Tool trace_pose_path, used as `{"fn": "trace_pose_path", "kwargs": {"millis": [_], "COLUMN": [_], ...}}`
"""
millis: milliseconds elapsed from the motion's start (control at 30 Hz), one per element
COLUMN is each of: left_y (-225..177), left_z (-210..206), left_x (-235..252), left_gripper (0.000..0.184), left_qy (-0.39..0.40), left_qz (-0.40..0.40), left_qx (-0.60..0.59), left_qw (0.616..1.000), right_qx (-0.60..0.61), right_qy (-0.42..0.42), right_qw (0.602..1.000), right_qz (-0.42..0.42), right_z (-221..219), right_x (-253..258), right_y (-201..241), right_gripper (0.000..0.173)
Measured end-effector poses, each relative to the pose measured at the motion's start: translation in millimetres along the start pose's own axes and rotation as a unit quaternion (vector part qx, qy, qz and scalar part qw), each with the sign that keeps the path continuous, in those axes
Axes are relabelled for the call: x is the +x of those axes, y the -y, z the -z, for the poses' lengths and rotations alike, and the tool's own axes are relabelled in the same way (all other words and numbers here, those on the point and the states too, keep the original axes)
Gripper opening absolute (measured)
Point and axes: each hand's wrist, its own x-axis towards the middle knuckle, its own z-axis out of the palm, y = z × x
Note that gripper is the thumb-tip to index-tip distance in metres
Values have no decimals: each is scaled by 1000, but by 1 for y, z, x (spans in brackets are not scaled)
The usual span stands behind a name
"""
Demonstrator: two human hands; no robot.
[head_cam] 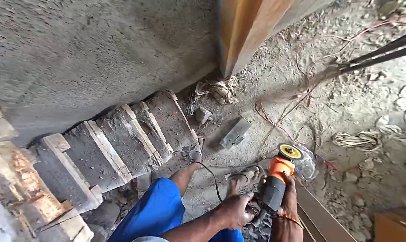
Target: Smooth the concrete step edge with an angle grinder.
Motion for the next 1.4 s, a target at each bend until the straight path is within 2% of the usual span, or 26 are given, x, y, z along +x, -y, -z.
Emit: {"fn": "trace_pose_path", "kwargs": {"millis": [67,167,300,367,433,533,667,700,900,933,1000,1033,1100,1167,1233,1333,1400], "left_y": [1,8,6,11,16,23,26,23,3,-3,-13,-15,-3,24,46,62,65], "left_z": [3,10,14,8,1,-13,-30,-31,-26,-22,-4,9,45,87,117,130,129], "left_x": [2,9,21,27,33,44,64,70,106,112,126,138,175,229,287,358,388], "left_gripper": [72,59,37,31,26,33,32,32,40,45,71,83,76,72,87,119,122], "left_qy": [-41,-103,-34,-28,-28,-6,-13,-7,31,54,89,72,-44,-171,-261,-325,-354], "left_qz": [-32,-141,-250,-307,-325,-289,-207,-192,-186,-181,-134,-98,-18,70,128,183,217], "left_qx": [129,262,405,447,475,461,299,267,215,208,208,219,262,321,343,320,301], "left_qw": [990,949,879,840,817,839,932,944,958,960,965,968,964,929,893,871,859], "right_qx": [4,2,9,25,48,67,77,87,85,93,109,120,137,129,124,97,87], "right_qy": [2,25,20,24,30,16,-2,-2,-4,0,8,6,4,-3,-6,-19,-21], "right_qw": [1000,999,996,991,987,983,984,984,993,992,991,990,988,989,991,994,995], "right_qz": [0,-23,-82,-126,-151,-168,-161,-157,-87,-82,-74,-75,-78,-65,-59,-50,-48], "right_z": [3,9,29,38,47,56,65,68,78,80,85,87,92,94,92,91,91], "right_x": [6,17,26,32,37,41,54,59,78,80,85,89,96,99,99,100,104], "right_y": [-10,-26,-44,-48,-50,-51,-38,-33,1,7,17,22,29,31,36,42,46], "right_gripper": [38,35,32,36,38,37,32,33,34,34,33,35,37,38,43,43,42]}}
